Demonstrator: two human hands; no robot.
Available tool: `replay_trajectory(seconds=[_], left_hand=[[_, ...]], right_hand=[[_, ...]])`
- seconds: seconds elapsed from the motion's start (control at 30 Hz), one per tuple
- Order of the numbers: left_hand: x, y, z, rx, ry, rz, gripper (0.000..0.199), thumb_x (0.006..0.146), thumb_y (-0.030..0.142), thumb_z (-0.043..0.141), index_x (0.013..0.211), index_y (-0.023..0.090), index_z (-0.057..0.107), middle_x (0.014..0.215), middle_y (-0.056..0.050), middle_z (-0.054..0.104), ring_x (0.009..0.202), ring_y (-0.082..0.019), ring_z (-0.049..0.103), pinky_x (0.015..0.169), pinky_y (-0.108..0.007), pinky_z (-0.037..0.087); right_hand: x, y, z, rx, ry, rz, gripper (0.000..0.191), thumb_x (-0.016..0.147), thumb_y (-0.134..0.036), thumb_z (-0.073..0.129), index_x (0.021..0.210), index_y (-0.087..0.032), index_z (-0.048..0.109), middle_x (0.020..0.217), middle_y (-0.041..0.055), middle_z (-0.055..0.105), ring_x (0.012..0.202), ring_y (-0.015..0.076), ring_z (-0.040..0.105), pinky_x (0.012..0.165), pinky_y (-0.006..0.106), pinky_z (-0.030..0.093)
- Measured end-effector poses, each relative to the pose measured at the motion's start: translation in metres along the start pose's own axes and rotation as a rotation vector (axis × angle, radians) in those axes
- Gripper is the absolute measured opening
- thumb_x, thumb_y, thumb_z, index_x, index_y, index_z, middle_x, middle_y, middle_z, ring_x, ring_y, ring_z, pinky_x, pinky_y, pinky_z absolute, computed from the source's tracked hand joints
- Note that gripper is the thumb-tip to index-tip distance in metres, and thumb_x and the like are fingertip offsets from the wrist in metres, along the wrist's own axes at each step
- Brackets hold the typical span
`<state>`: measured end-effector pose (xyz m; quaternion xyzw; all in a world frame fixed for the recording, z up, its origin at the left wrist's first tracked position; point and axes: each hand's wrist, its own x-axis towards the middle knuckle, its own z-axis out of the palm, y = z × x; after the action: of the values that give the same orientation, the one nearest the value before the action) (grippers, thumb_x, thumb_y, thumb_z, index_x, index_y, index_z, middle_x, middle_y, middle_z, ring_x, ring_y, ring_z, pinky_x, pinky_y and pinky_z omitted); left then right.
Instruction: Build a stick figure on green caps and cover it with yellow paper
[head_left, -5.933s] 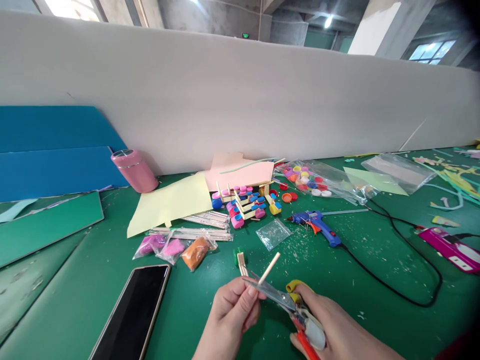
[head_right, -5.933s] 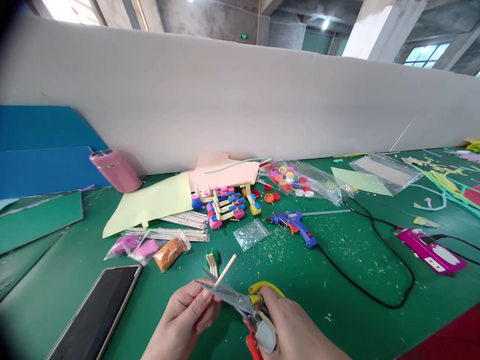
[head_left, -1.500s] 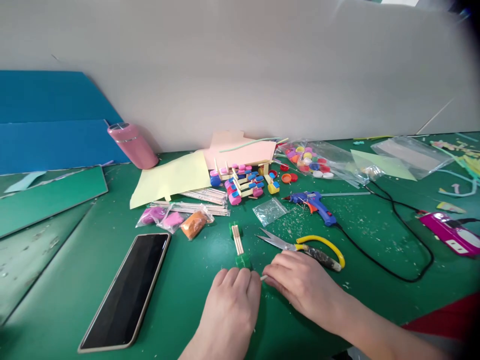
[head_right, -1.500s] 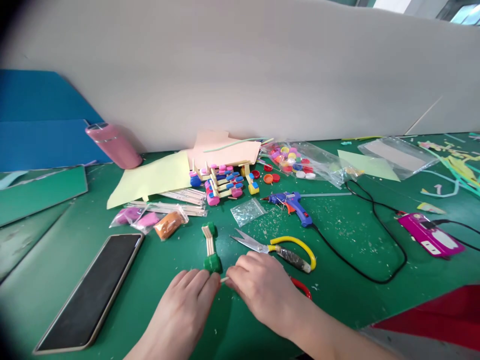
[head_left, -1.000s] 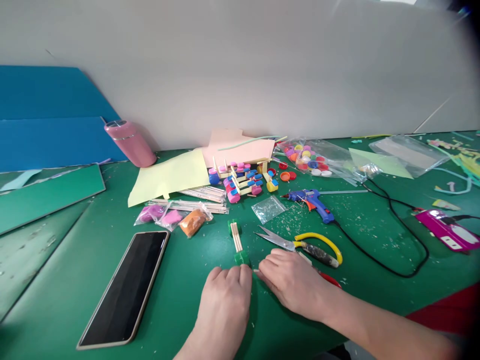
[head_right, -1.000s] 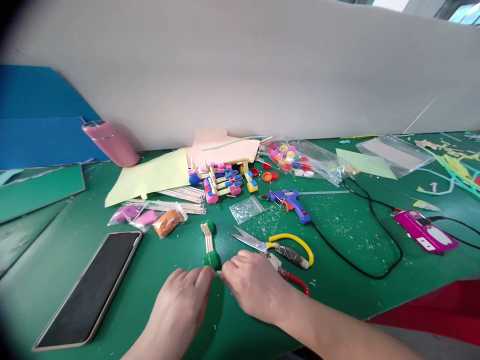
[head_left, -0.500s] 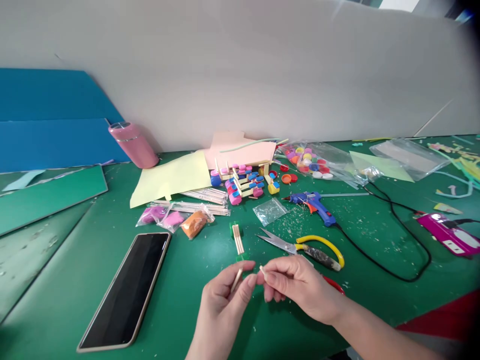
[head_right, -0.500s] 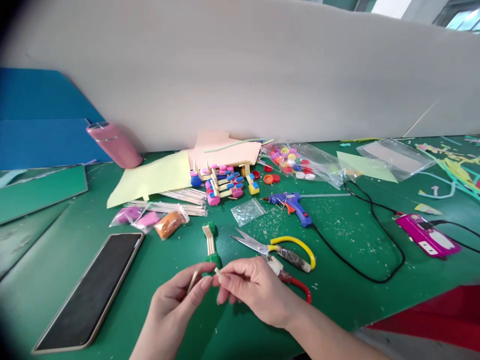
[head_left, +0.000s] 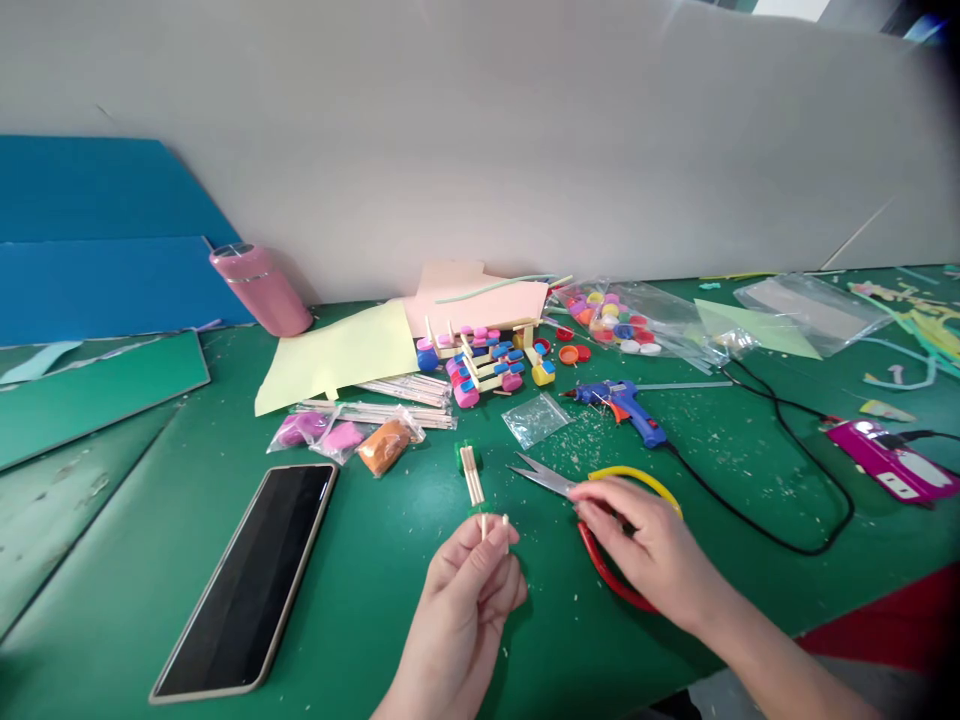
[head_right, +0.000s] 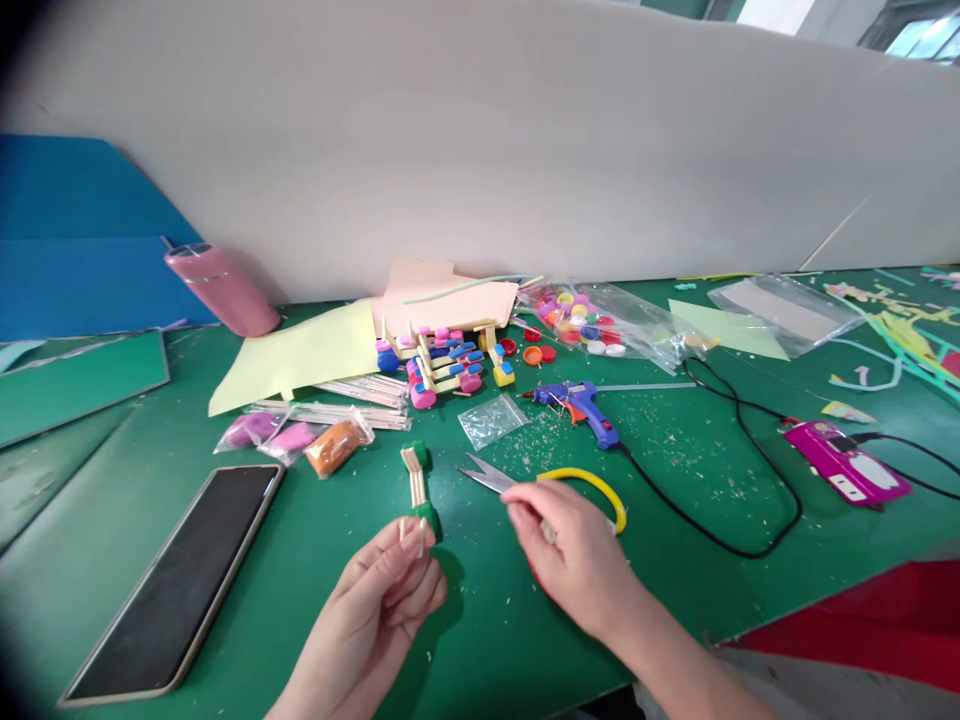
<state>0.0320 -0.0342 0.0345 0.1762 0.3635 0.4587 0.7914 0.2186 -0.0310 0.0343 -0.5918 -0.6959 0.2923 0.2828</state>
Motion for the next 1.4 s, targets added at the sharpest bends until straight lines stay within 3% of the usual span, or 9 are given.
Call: replay_trajectory(seconds=[0.1,0.2,0.37,0.6,0.73,0.83,1.0,1.2,1.4], left_hand=[[0.001,-0.001,-0.002,-0.076,-0.018,-0.046,0.020,0.082,0.025,0.054,0.066,0.015,0.050,0.047,0.009,0.027,0.041,-0.003,0.019,0.046,-0.020,0.018],[0.002,-0.003,-0.002,-0.078,-0.031,-0.044,0.021,0.084,0.025,0.051,0.065,0.015,0.048,0.048,0.008,0.031,0.041,-0.003,0.019,0.046,-0.021,0.018],[0.001,-0.004,0.000,0.001,-0.032,0.014,0.017,0.083,0.027,0.054,0.070,0.015,0.052,0.043,0.008,0.033,0.041,-0.003,0.019,0.045,-0.021,0.018],[0.003,-0.002,-0.005,0.097,0.019,0.078,0.017,0.078,0.029,0.061,0.076,0.013,0.060,0.045,0.007,0.034,0.045,-0.004,0.027,0.048,-0.020,0.023],[0.002,-0.001,-0.005,0.097,0.018,0.102,0.018,0.076,0.032,0.063,0.073,0.015,0.059,0.046,0.008,0.035,0.045,-0.004,0.028,0.048,-0.020,0.024],[-0.001,0.000,-0.003,0.205,0.063,0.129,0.020,0.075,0.033,0.064,0.071,0.015,0.058,0.050,0.004,0.045,0.048,-0.005,0.033,0.048,-0.019,0.025],[-0.004,0.004,-0.004,0.313,0.086,0.153,0.021,0.073,0.034,0.065,0.068,0.014,0.061,0.059,-0.001,0.058,0.053,-0.007,0.039,0.050,-0.020,0.029],[-0.003,0.008,-0.010,0.335,0.094,0.201,0.027,0.070,0.034,0.068,0.055,0.013,0.059,0.052,0.001,0.049,0.053,-0.008,0.039,0.048,-0.019,0.028],[-0.001,0.006,-0.016,0.360,0.066,0.227,0.030,0.075,0.035,0.062,0.055,0.014,0.055,0.053,0.002,0.043,0.053,-0.009,0.035,0.050,-0.022,0.026]], right_hand=[[-0.008,0.024,-0.013,-0.307,0.025,0.029,0.035,0.078,-0.020,0.051,0.114,-0.020,0.051,0.115,0.0101,0.053,0.108,0.0254,0.048,0.092,0.040,0.040],[-0.015,0.036,-0.016,-0.412,-0.094,0.049,0.054,0.072,-0.016,0.051,0.124,-0.019,0.041,0.124,0.0109,0.044,0.117,0.0258,0.041,0.097,0.040,0.038],[-0.014,0.038,-0.011,-0.469,-0.121,0.120,0.055,0.066,-0.020,0.054,0.119,-0.016,0.040,0.110,0.0118,0.053,0.104,0.0274,0.050,0.086,0.042,0.045],[-0.016,0.040,-0.017,-0.198,-0.048,0.240,0.041,0.068,-0.021,0.055,0.107,-0.022,0.041,0.103,0.0068,0.058,0.089,0.0220,0.060,0.077,0.035,0.048],[-0.020,0.017,-0.019,0.205,-0.134,0.290,0.037,0.071,-0.022,0.058,0.104,-0.023,0.043,0.097,0.0044,0.060,0.083,0.0185,0.062,0.074,0.028,0.050],[-0.023,-0.007,-0.018,0.418,-0.233,0.388,0.045,0.062,-0.017,0.065,0.101,-0.023,0.044,0.079,-0.0010,0.059,0.063,0.0138,0.058,0.055,0.022,0.048],[-0.028,-0.028,-0.017,0.414,-0.287,0.438,0.058,0.055,-0.005,0.062,0.107,-0.025,0.045,0.070,-0.0049,0.054,0.054,0.0102,0.050,0.047,0.018,0.043],[-0.033,-0.024,-0.012,0.250,-0.209,0.270,0.056,0.056,-0.008,0.063,0.108,-0.025,0.049,0.083,0.0015,0.062,0.073,0.0174,0.060,0.063,0.024,0.049],[-0.033,-0.028,-0.014,0.234,-0.290,0.274,0.066,0.054,-0.006,0.066,0.114,-0.024,0.046,0.081,0.0002,0.064,0.070,0.0168,0.061,0.064,0.024,0.049]])
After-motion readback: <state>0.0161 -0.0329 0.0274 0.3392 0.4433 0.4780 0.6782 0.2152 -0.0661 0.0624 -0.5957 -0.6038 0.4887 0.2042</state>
